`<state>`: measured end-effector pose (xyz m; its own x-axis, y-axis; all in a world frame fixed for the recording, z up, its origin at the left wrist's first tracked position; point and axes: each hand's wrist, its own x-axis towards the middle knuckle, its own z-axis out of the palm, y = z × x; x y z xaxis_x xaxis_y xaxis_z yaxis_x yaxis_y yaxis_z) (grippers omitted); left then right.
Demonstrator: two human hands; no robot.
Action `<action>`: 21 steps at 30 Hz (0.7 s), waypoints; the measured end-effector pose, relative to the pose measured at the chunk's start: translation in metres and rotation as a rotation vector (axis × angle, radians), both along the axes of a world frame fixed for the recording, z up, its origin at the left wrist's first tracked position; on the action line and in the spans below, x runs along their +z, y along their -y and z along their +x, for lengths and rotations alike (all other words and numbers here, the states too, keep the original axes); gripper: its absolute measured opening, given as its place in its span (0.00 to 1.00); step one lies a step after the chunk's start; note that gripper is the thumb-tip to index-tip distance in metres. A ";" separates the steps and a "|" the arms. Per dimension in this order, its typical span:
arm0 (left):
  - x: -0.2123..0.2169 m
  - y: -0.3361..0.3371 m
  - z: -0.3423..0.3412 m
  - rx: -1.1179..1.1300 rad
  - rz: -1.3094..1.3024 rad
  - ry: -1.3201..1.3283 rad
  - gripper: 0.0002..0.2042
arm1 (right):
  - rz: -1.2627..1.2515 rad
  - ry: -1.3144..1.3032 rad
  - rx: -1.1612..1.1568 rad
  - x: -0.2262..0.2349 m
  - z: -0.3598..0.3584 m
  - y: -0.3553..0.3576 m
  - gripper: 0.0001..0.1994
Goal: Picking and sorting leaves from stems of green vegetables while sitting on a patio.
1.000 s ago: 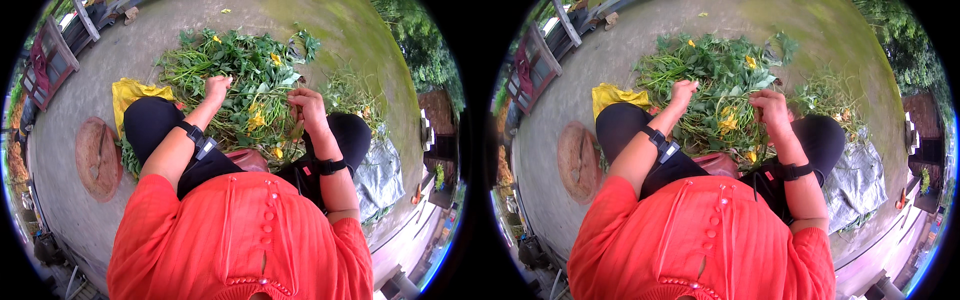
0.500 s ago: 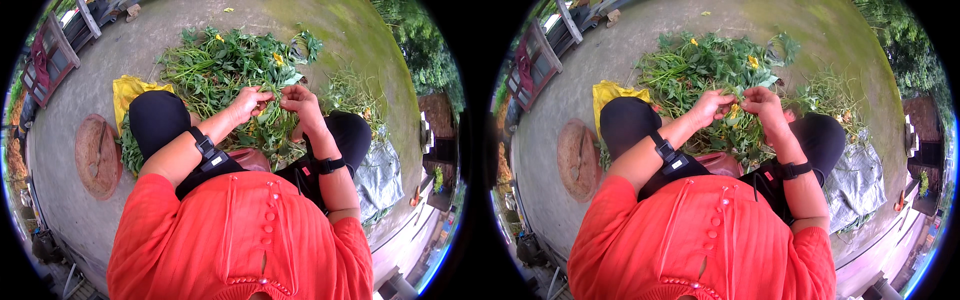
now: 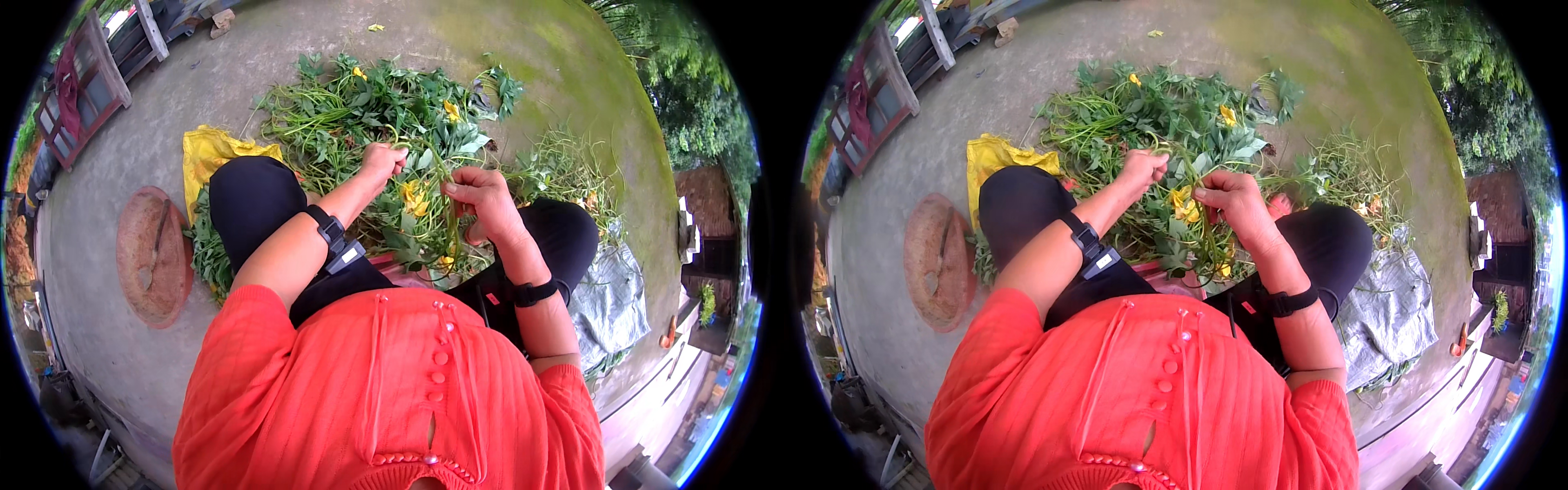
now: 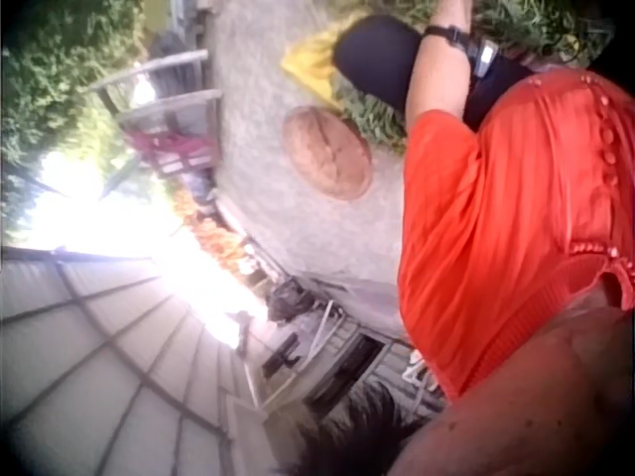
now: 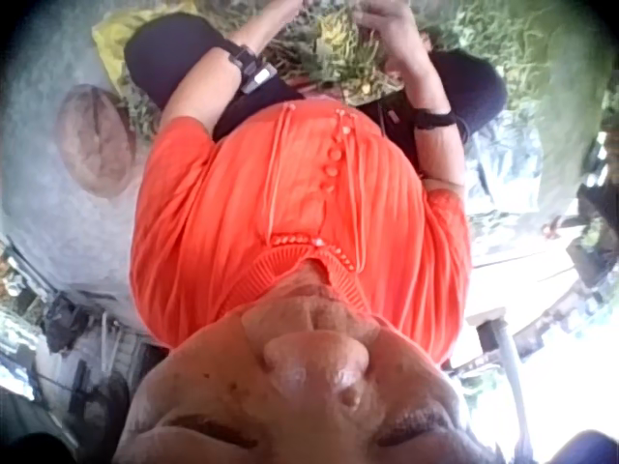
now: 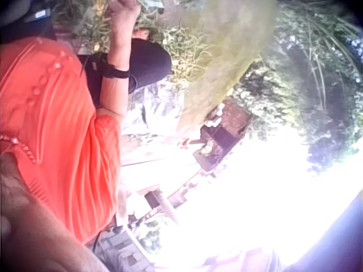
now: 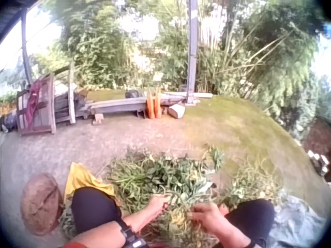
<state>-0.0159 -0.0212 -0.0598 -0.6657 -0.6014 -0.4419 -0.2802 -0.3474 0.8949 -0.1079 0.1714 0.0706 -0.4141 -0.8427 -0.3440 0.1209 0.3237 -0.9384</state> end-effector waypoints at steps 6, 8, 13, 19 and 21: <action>0.062 -0.044 0.002 -0.276 0.306 -0.229 0.10 | 0.016 -0.078 -0.122 -0.004 0.002 0.007 0.08; 0.053 -0.043 0.007 -0.248 0.491 -0.338 0.09 | 0.022 -0.049 -0.141 -0.011 0.004 0.010 0.07; 0.058 -0.039 0.005 -0.251 0.527 -0.366 0.09 | -0.043 -0.112 -0.204 -0.041 -0.002 0.014 0.07; 0.039 -0.011 0.009 -0.221 0.201 -0.085 0.07 | -0.037 0.028 -0.277 -0.020 -0.014 0.009 0.06; 0.061 -0.036 0.010 -0.342 0.208 -0.081 0.07 | -0.041 0.073 -0.306 -0.029 -0.019 0.006 0.06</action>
<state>-0.0055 0.0150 0.0009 -0.8495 -0.2428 -0.4683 -0.3421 -0.4221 0.8395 -0.1271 0.1651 0.0417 -0.6257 -0.6968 -0.3508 0.2743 0.2245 -0.9351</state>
